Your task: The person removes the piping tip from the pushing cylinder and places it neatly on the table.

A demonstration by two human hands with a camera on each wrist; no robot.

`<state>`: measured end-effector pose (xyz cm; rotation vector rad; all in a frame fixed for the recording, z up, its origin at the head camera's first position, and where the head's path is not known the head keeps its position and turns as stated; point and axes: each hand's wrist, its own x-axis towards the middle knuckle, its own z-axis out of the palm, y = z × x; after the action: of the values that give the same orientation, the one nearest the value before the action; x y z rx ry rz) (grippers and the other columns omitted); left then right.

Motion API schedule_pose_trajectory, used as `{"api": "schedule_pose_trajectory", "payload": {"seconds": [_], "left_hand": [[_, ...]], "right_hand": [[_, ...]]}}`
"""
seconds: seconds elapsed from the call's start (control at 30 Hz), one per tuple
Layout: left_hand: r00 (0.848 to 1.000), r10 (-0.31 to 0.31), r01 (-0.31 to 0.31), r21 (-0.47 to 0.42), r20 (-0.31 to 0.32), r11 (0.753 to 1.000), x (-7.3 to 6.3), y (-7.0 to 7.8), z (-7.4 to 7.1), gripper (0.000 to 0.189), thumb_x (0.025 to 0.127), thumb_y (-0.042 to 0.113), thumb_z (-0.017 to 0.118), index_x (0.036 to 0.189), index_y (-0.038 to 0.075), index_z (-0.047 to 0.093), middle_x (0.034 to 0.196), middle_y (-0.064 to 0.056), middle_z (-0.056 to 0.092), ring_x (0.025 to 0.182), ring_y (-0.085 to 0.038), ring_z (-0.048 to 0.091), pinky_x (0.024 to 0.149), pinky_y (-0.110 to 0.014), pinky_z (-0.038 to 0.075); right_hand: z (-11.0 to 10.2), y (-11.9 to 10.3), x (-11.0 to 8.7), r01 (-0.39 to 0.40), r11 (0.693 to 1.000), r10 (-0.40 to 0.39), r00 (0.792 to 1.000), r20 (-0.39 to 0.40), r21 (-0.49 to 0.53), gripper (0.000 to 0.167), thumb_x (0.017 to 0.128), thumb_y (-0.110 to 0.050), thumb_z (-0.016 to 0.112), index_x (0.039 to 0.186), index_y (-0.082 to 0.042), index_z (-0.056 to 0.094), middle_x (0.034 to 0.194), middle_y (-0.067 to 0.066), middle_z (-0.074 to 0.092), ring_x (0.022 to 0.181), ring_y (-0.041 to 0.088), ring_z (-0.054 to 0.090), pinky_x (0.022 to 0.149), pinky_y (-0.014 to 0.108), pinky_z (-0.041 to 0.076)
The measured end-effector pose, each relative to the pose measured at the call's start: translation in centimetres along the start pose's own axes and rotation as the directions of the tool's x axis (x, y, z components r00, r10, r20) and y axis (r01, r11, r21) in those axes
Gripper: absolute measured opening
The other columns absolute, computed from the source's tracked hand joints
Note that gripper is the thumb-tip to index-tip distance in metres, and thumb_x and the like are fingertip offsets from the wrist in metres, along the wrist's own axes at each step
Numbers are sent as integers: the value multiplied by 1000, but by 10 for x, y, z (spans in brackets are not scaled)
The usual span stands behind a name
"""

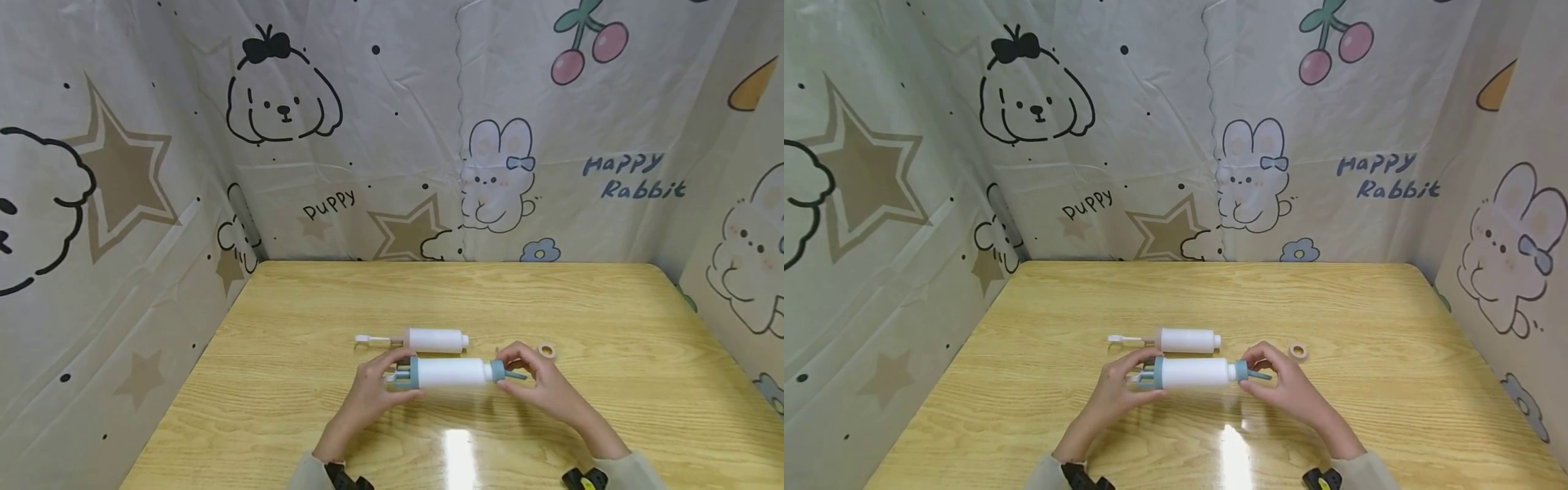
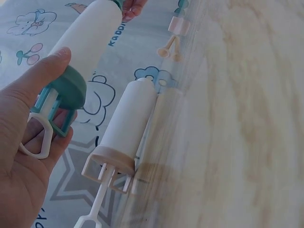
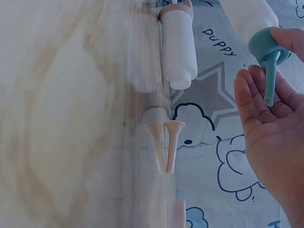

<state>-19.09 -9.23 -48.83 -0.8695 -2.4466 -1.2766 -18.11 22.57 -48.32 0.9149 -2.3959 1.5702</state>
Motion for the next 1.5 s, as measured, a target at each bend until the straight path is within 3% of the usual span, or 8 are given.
{"api": "schedule_pose_trajectory", "payload": {"seconds": [0.23,0.57,1.1,1.5], "left_hand": [[996,-74,73,20,48,997,-1,-5,0,60,71,27,87,123,10,62,118,-4,71,106,-20,69,89,-34,59],[974,-183,182,20,137,983,-4,-14,-1,58,76,33,84,124,9,62,121,-7,70,104,-21,68,82,-28,58],[949,-233,237,7,210,971,-6,-28,1,56,78,31,83,124,8,62,119,-6,69,107,-20,66,88,-31,58],[943,-230,228,34,241,973,-6,-33,1,63,75,32,84,129,10,59,120,-3,66,109,-19,63,91,-31,57]], "right_hand": [[-3,3,-3,-12,1000,12,1000,-3,-6,29,89,4,66,113,-10,58,103,-2,61,94,4,58,84,21,53],[-4,4,-3,-3,1000,3,1000,21,5,26,90,3,65,112,-10,58,103,0,61,94,6,59,84,22,54],[-4,7,-3,-11,1000,11,999,37,-2,27,89,2,66,111,-11,58,103,-1,62,95,3,59,83,20,53],[-4,6,-3,-9,1000,9,999,41,1,25,90,1,66,110,-11,59,103,-1,63,94,5,60,83,21,53]]}}
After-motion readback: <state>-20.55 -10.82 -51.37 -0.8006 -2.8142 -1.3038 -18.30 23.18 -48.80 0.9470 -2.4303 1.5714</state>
